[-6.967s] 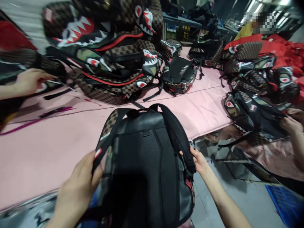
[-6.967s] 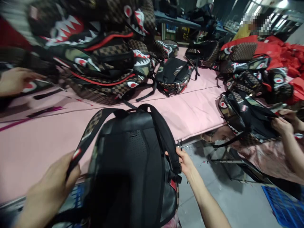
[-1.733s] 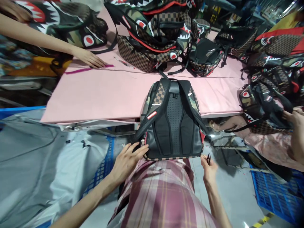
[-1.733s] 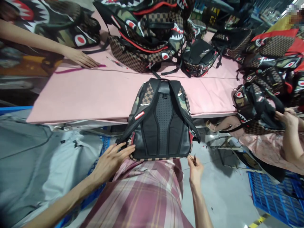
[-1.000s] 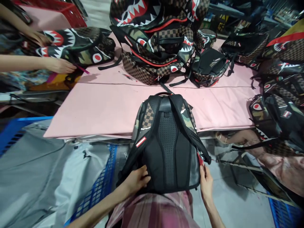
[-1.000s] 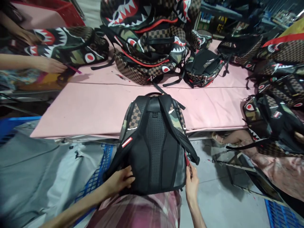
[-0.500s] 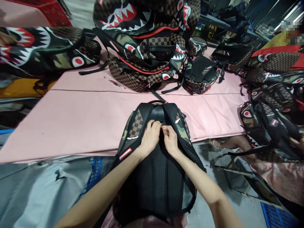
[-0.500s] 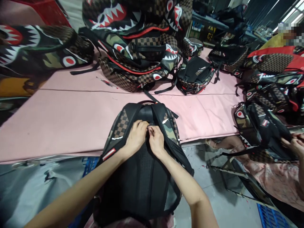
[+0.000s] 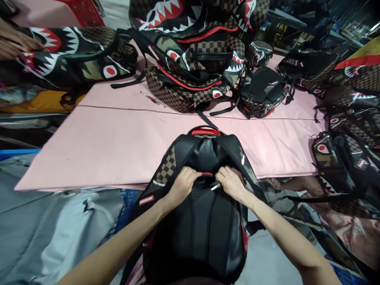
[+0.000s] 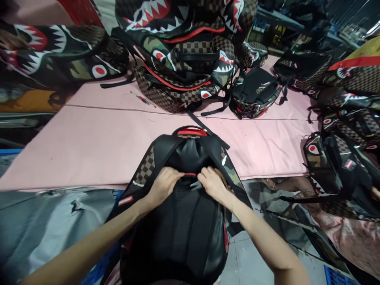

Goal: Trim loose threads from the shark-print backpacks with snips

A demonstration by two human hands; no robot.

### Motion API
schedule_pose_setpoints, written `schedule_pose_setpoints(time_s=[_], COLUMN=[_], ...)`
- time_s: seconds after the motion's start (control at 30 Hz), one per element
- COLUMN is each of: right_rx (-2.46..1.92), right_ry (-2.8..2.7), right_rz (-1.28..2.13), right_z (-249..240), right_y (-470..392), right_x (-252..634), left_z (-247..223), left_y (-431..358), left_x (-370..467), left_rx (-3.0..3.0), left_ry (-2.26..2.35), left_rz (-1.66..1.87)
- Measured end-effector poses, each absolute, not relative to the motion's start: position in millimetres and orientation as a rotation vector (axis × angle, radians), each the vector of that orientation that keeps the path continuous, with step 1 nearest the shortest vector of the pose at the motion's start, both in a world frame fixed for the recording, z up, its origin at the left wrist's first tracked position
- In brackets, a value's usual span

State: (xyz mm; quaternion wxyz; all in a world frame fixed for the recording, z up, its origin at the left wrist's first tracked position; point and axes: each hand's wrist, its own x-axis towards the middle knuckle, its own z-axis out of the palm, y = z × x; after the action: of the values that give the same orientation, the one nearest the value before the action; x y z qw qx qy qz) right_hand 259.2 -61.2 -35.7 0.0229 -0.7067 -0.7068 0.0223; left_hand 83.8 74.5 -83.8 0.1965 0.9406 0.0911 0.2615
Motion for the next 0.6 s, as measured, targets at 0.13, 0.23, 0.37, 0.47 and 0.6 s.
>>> schedule_pose_setpoints(time_s=[0.13, 0.23, 0.37, 0.47, 0.6], right_rx=[-2.256, -2.294, -2.336, -2.224, -2.119], right_ry=[-2.291, -2.259, -2.092, -1.964, -1.660], right_rz=[0.137, 0.178, 0.234, 0.362, 0.585], right_z=[-51.8, -59.2, -55.4, -47.2, -44.8], right_y=[-94.8, -111.0, -110.2, -81.2, -33.4], right_x=[230.8, 220.3, 222.5, 242.8, 278.1], left_z=[-110.4, -114.2, -107.1, -99.1, -91.7], left_y=[44.8, 31.3, 29.8, 36.9, 39.9], left_x=[44.0, 34.7, 43.8, 56.4, 64.4], left_rx=[2.602, 2.560, 2.550, 2.611, 2.666], left_ry=[0.211, 0.253, 0.248, 0.212, 0.202], left_rz=[0.565, 0.417, 0.388, 0.441, 0.417])
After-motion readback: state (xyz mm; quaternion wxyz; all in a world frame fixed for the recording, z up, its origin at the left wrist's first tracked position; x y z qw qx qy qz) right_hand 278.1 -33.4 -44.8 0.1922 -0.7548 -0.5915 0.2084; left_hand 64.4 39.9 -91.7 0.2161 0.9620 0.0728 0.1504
